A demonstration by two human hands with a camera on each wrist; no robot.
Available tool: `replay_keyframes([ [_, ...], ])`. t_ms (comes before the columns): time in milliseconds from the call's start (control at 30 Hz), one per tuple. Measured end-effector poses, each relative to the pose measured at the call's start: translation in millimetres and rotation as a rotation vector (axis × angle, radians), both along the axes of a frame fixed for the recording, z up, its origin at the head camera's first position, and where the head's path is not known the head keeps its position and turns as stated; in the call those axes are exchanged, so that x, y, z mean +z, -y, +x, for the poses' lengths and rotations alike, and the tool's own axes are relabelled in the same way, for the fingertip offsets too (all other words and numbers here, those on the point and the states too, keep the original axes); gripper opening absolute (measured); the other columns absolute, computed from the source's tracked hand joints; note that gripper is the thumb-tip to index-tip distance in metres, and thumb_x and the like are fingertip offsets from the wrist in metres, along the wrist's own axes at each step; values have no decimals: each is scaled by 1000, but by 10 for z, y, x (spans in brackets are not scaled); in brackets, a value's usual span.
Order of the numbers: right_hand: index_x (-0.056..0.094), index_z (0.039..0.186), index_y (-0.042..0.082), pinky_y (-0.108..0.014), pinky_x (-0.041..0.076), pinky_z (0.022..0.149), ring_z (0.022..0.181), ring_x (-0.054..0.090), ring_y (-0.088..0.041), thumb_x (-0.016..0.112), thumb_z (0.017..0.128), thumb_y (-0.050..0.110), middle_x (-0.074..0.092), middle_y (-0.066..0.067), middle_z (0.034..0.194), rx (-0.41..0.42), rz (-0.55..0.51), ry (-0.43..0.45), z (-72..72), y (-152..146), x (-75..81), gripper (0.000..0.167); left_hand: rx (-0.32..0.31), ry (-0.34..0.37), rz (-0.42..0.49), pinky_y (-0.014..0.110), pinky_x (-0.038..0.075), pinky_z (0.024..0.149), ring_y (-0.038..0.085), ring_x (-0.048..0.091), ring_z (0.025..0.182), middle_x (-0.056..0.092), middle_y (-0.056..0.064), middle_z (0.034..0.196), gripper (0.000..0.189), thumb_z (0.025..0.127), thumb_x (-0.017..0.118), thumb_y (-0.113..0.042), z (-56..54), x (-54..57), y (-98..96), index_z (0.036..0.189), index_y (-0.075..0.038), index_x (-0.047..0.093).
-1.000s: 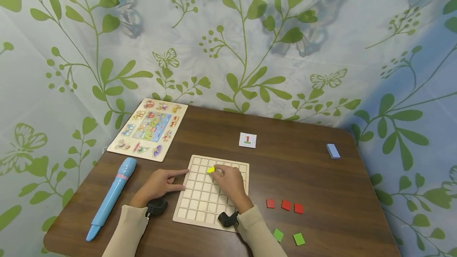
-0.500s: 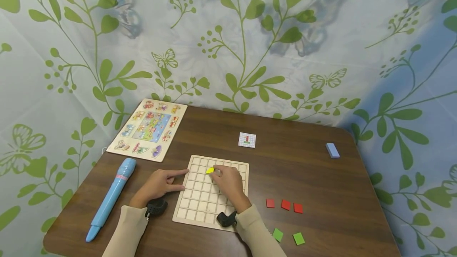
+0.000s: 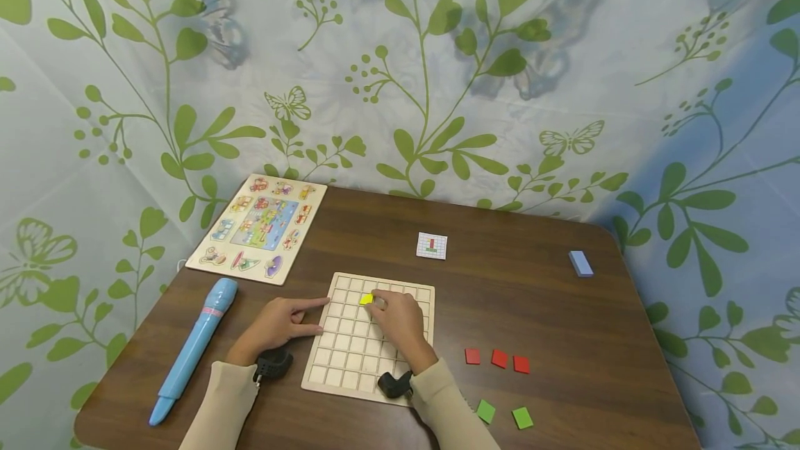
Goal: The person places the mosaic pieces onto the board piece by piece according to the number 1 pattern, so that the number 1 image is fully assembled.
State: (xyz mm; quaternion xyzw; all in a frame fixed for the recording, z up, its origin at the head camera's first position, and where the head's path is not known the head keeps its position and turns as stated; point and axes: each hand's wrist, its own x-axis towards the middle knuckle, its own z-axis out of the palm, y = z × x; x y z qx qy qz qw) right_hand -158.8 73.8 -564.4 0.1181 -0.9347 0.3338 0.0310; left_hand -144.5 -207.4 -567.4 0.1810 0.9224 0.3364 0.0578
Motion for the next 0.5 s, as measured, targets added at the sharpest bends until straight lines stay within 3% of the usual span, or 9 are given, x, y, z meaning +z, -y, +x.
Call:
replay_keyframes([
  [233, 79, 118, 18, -25, 31, 43, 46, 33, -6, 78, 91, 34, 42, 14, 46, -15, -4, -12, 34, -2, 10, 31, -5, 15, -15, 23, 26, 52, 2, 25, 53, 31, -14, 55, 60, 82, 84, -45, -1, 25, -15, 138, -31, 67],
  [500, 78, 120, 18, -26, 34, 46, 49, 36, -7, 78, 92, 34, 50, 9, 51, -5, -29, 10, 23, -28, 3, 32, -16, 14, 3, 22, 25, 52, 2, 21, 51, 30, -13, 54, 60, 83, 84, -45, 20, 23, -9, 139, -30, 67],
])
